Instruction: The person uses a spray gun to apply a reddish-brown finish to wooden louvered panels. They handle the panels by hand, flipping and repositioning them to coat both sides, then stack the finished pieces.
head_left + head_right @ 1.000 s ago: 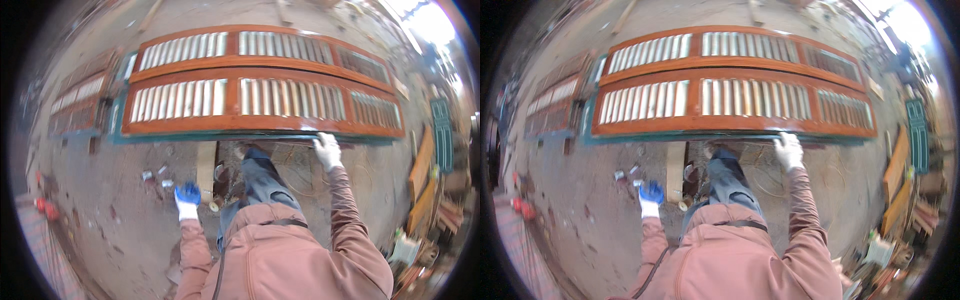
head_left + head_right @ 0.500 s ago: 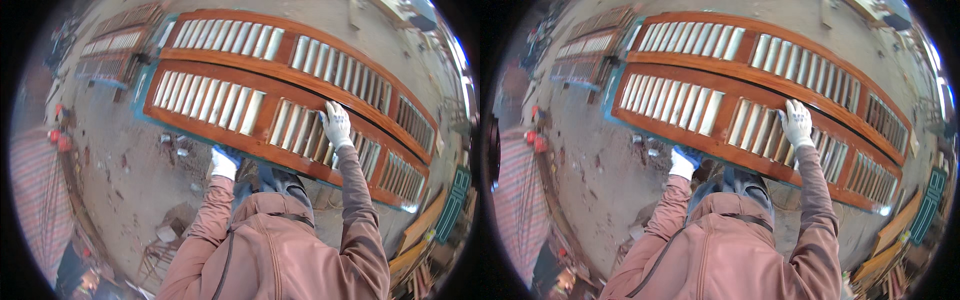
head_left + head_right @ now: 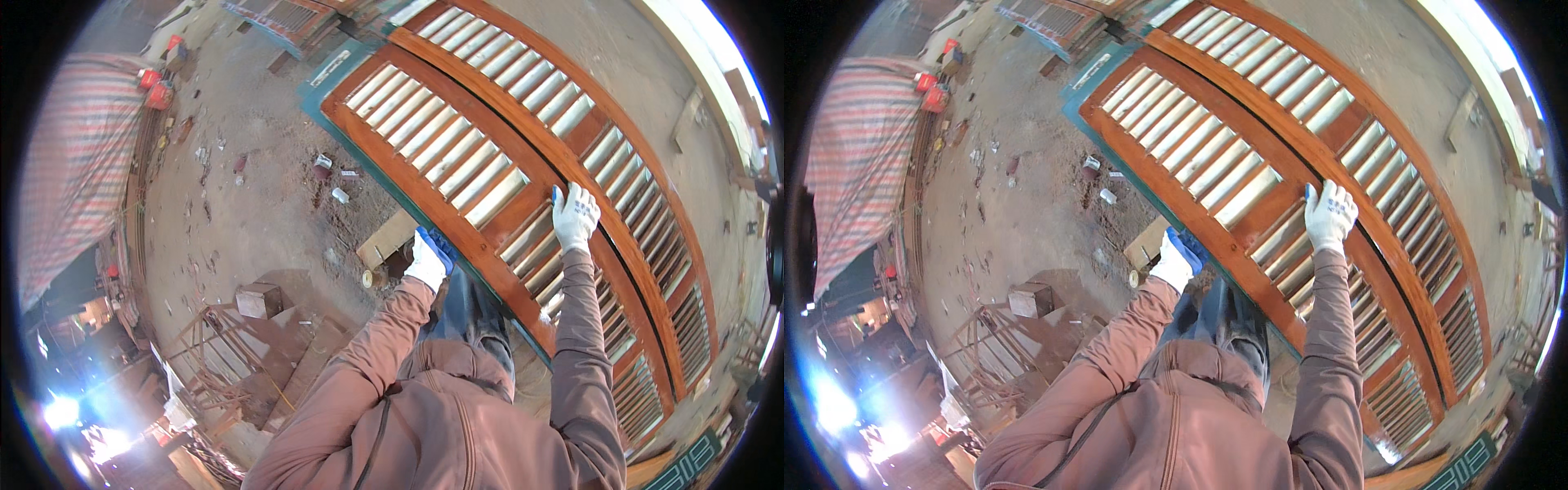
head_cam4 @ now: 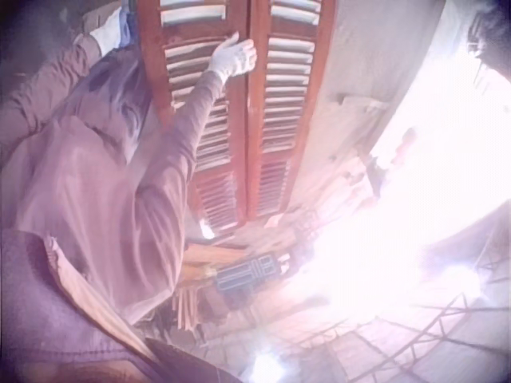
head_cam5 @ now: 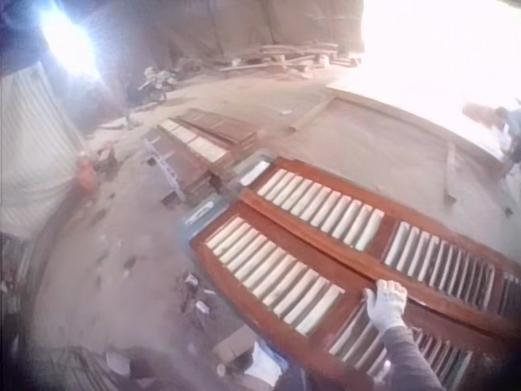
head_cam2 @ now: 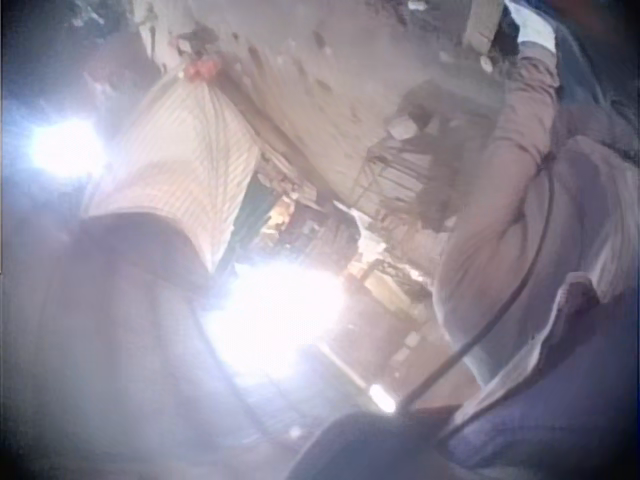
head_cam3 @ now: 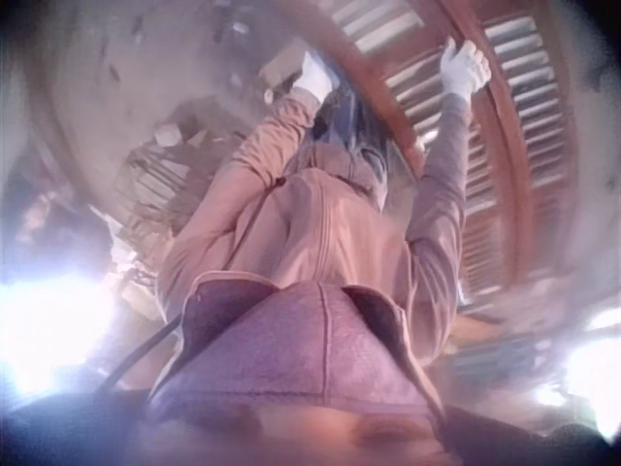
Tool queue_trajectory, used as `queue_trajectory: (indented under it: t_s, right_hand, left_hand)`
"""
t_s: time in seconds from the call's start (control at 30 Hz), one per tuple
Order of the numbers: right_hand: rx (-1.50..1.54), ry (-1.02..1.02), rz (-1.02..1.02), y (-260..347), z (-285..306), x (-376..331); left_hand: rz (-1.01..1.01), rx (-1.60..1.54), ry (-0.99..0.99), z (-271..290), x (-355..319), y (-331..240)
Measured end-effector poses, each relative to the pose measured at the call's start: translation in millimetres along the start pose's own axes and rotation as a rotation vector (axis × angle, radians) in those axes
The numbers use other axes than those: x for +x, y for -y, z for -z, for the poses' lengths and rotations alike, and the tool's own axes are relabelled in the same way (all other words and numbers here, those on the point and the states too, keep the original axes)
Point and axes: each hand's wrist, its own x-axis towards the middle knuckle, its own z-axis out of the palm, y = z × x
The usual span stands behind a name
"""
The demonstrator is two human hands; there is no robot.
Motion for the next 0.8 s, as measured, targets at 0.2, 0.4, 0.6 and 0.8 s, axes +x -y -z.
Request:
queue_trajectory:
  t_s: [0.2, 0.4, 0.6, 0.8]
  right_hand:
    - [0.000, 0.140, -0.212, -9.5, -1.9, 2.9]
    - [0.150, 0.578, -0.352, 54.1, 77.2, -6.7]
    - [0.278, 0.233, -0.255, 54.3, 13.9, -59.3]
    - [0.195, 0.232, -0.258, 10.4, 70.7, -115.6]
  left_hand:
    - [0.043, -0.020, 0.021, 1.0, 8.8, 0.5]
    - [0.272, -0.046, 0.041, 54.0, -54.0, -34.3]
    - [0.161, 0.134, -0.176, 89.2, -39.8, -51.3]
    - [0.185, 0.329, 0.144, 140.0, -6.8, -61.8]
